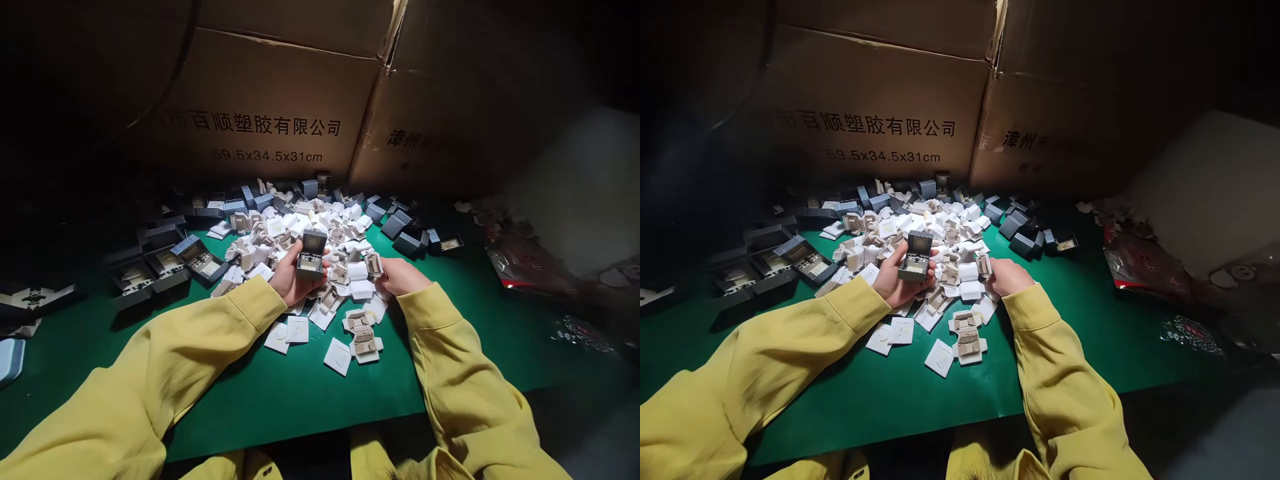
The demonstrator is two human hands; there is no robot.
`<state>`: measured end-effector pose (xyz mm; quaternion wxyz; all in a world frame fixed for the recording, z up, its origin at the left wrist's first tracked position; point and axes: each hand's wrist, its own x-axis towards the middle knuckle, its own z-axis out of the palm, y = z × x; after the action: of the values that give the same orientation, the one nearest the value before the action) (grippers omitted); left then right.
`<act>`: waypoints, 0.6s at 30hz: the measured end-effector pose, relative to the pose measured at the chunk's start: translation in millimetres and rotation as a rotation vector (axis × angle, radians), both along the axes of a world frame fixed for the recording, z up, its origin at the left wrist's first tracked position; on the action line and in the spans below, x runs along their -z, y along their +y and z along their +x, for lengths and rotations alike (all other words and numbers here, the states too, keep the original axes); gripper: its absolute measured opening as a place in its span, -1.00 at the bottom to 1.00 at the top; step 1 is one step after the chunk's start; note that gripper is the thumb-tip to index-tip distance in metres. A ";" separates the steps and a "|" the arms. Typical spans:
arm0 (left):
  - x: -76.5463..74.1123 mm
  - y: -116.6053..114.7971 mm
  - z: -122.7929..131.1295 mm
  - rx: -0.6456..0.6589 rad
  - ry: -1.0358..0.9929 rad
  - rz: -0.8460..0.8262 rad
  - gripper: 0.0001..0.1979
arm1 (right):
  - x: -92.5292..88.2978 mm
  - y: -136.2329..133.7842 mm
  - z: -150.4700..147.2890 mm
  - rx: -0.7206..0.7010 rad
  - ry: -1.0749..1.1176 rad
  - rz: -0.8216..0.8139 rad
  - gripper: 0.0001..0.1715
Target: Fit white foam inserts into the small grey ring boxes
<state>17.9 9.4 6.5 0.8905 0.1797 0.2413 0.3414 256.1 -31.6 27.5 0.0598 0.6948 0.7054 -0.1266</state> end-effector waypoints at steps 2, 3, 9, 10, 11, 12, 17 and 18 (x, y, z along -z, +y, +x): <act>-0.6 -0.2 -0.8 -0.016 -0.015 0.011 -0.45 | -1.9 0.1 4.7 -0.012 -0.027 0.032 -0.79; -1.1 -0.2 -1.2 -0.028 -0.029 0.016 -0.45 | -2.9 0.4 7.2 -0.002 -0.039 0.083 -0.83; -0.7 0.1 -0.5 -0.023 0.011 0.019 -0.48 | -9.3 -0.5 -0.7 0.094 0.259 0.730 -0.83; 0.0 -0.7 0.6 0.008 0.055 0.022 -0.48 | -9.5 -1.6 -7.5 0.096 0.373 0.792 -0.83; 0.9 -2.0 1.8 0.044 0.099 0.030 -0.48 | -9.2 -2.8 -15.4 0.100 0.502 0.814 -0.82; 1.7 -3.7 3.2 0.083 0.138 0.044 -0.49 | -8.3 -4.1 -24.0 0.112 0.641 0.798 -0.82; 4.1 -12.2 7.8 0.195 0.210 0.218 -0.61 | 0.6 -9.0 -57.8 0.220 1.238 0.525 -0.76; 4.5 -12.9 8.0 0.195 0.216 0.234 -0.62 | 1.7 -9.8 -60.0 0.240 1.275 0.546 -0.76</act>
<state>26.0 -3.5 2.0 0.8614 0.3402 0.2754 0.2578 196.1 -41.5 25.7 -0.5562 0.5485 0.5280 -0.3331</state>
